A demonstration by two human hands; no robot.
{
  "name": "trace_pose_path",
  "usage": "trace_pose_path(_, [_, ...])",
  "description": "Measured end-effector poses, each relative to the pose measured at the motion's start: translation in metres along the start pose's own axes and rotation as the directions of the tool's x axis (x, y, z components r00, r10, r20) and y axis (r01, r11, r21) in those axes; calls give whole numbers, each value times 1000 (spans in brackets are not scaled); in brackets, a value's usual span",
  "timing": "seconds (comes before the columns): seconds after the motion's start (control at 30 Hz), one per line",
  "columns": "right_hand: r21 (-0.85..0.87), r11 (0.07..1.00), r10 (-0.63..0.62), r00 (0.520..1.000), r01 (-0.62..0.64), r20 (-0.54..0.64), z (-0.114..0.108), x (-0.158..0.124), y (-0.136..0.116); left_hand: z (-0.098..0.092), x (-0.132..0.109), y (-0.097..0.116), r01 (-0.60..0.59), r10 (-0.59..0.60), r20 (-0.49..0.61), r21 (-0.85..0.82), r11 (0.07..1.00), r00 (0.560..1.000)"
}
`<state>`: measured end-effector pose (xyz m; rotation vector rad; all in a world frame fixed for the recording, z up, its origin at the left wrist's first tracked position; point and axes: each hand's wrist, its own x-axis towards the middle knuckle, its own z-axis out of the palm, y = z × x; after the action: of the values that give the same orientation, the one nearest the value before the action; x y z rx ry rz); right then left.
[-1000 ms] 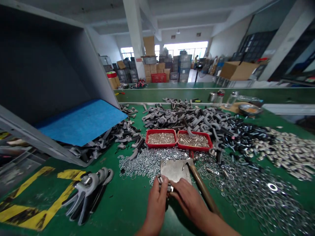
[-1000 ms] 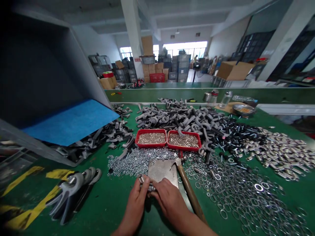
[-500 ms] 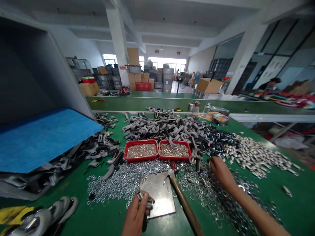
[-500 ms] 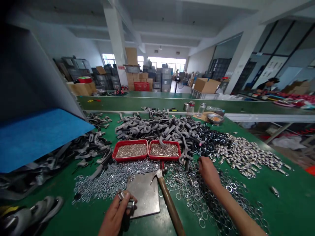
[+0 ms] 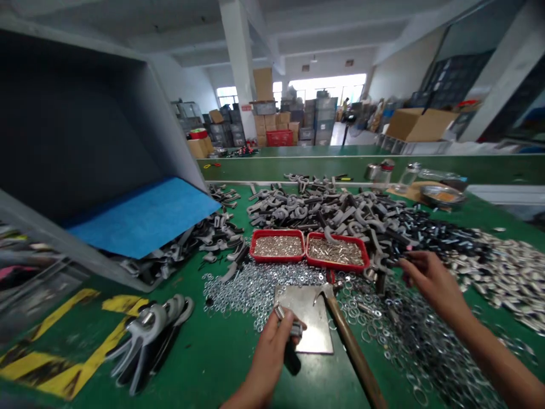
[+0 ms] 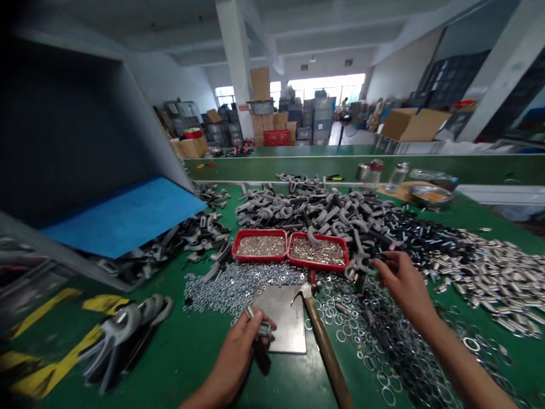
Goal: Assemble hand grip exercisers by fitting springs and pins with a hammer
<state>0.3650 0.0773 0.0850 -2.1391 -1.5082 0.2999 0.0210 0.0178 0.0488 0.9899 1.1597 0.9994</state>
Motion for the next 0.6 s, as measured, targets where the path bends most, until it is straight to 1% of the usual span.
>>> trace_pose_path(0.03, [306, 950, -85, 994, 61, 64, 3, -25, -18, 1, -1, 2, 0, 1, 9, -36, 999, 1000])
trace_pose_path(0.07, [552, 832, -159, 976, 53, 146, 8, -52, -38, 4, -1, 4, -5, 6, 16, -73, 997, 1000])
trace_pose_path(0.1, [691, 723, -213, 949, -6, 231, 15, -79, -58, 7, -2, 5, -9, 11, 23, -105, 994, 1000])
trace_pose_path(0.17, [819, 566, -266, 919, -94, 290, 34, -125, -95, 14, -4, 8, -9, 15, 40, -153, 988, 999])
trace_pose_path(0.2, [858, 502, -298, 909, -112, 292, 45, -141, -109, 17, -5, 9, -12, 20, 44, -170, 985, 999])
trace_pose_path(0.27, [902, 407, -312, 906, -144, 285, 64, -157, -129, 18, -9, 14, -20, 31, 52, -211, 977, 998])
trace_pose_path(0.33, [919, 348, -312, 901, -186, 301, 76, -159, -137, 13, -13, 18, -22, 39, 56, -279, 960, 998])
trace_pose_path(0.4, [920, 320, -308, 894, -226, 326, 81, -157, -140, 6, -17, 20, -14, 38, 62, -354, 935, 997])
trace_pose_path(0.47, [916, 340, -316, 891, -214, 326, 82, -157, -140, -1, -19, 19, -13, 38, 57, -389, 921, 998])
trace_pose_path(0.5, [907, 385, -331, 892, -170, 308, 82, -158, -140, -4, -20, 18, -18, 40, 48, -389, 921, 998])
trace_pose_path(0.53, [886, 455, -360, 891, -92, 277, 81, -160, -140, -7, -21, 16, -26, 42, 35, -379, 925, 999])
trace_pose_path(0.57, [843, 537, -406, 882, 20, 238, 81, -161, -139, -9, -22, 15, -34, 43, 16, -362, 931, 999])
trace_pose_path(0.6, [778, 610, -464, 864, 150, 197, 80, -162, -138, -11, -22, 13, -43, 44, -5, -338, 940, 999])
